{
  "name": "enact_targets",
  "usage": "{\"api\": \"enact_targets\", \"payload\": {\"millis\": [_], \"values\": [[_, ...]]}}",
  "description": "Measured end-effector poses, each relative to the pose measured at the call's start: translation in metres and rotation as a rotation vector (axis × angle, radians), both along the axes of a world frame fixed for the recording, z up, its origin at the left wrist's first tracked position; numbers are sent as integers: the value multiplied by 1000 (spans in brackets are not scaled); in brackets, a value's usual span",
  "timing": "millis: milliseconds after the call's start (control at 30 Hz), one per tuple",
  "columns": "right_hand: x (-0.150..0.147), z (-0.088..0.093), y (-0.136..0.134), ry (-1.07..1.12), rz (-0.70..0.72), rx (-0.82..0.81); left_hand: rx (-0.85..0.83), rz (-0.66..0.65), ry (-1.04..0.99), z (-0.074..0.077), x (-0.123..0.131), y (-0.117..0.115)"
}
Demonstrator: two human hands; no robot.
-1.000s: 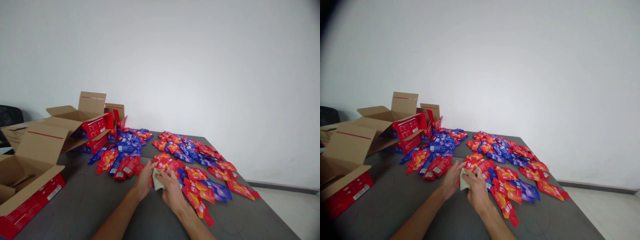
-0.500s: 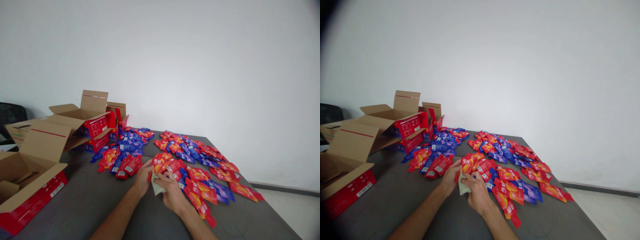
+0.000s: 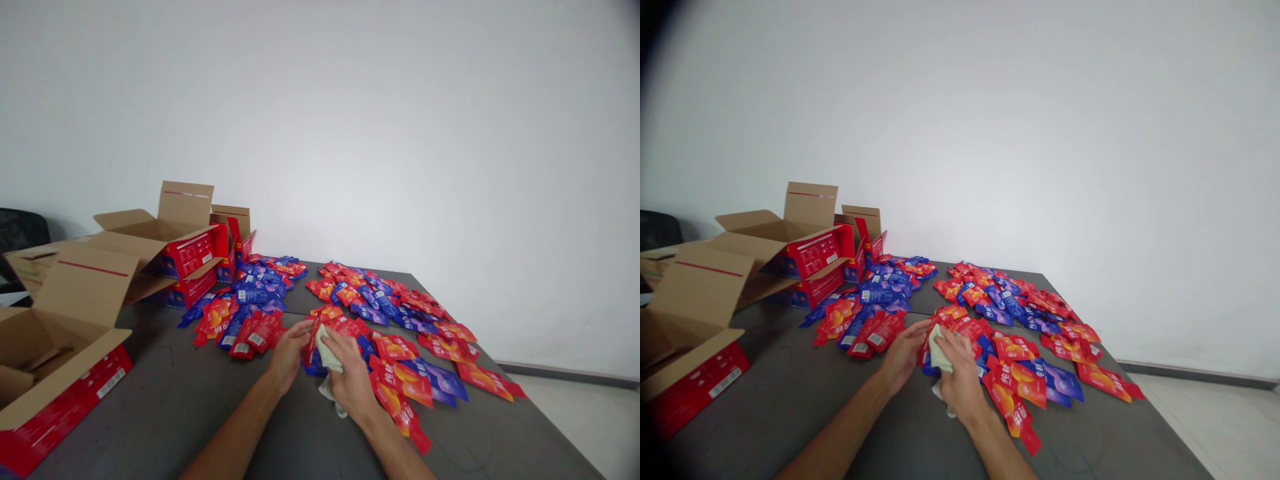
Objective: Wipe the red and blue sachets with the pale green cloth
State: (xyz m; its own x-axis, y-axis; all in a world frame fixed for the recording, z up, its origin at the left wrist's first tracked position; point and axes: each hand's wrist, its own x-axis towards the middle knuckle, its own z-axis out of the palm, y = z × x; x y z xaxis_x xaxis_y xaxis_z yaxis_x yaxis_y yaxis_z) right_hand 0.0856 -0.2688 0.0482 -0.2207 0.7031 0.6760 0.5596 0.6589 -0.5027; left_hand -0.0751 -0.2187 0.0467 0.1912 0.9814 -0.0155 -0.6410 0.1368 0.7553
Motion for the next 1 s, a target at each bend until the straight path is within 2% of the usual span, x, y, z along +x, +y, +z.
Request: {"api": "enact_targets", "payload": {"millis": [100, 200, 300, 400, 500, 567, 733, 867, 933, 1000], "values": [[-5, 2, -4, -81, 43, -10, -20, -76, -60, 2, 10, -5], [-10, 4, -8, -180, 75, -34, -53, -93, -163, 5, 15, -8], [-12, 6, -9, -240, 93, -49, -125, -110, -143, 5, 14, -9], [-6, 3, -4, -204, 6, -7, -181, -119, -81, 3, 14, -10], [6, -1, 4, -125, -150, 39, -176, -158, -61, 2, 17, -13], [10, -2, 6, -114, -195, 48, -161, -168, -66, 2, 19, -14], [-4, 14, -7, -254, -16, -10, -102, -158, -111, 3, 14, -8], [-18, 23, -18, -324, 98, -62, -55, -97, -87, 5, 5, -1], [-16, 20, -16, -310, 83, -71, -5, -28, -30, 7, 1, 1], [-8, 13, -9, -262, 11, -65, 54, 91, 115, 9, -3, 3]]}}
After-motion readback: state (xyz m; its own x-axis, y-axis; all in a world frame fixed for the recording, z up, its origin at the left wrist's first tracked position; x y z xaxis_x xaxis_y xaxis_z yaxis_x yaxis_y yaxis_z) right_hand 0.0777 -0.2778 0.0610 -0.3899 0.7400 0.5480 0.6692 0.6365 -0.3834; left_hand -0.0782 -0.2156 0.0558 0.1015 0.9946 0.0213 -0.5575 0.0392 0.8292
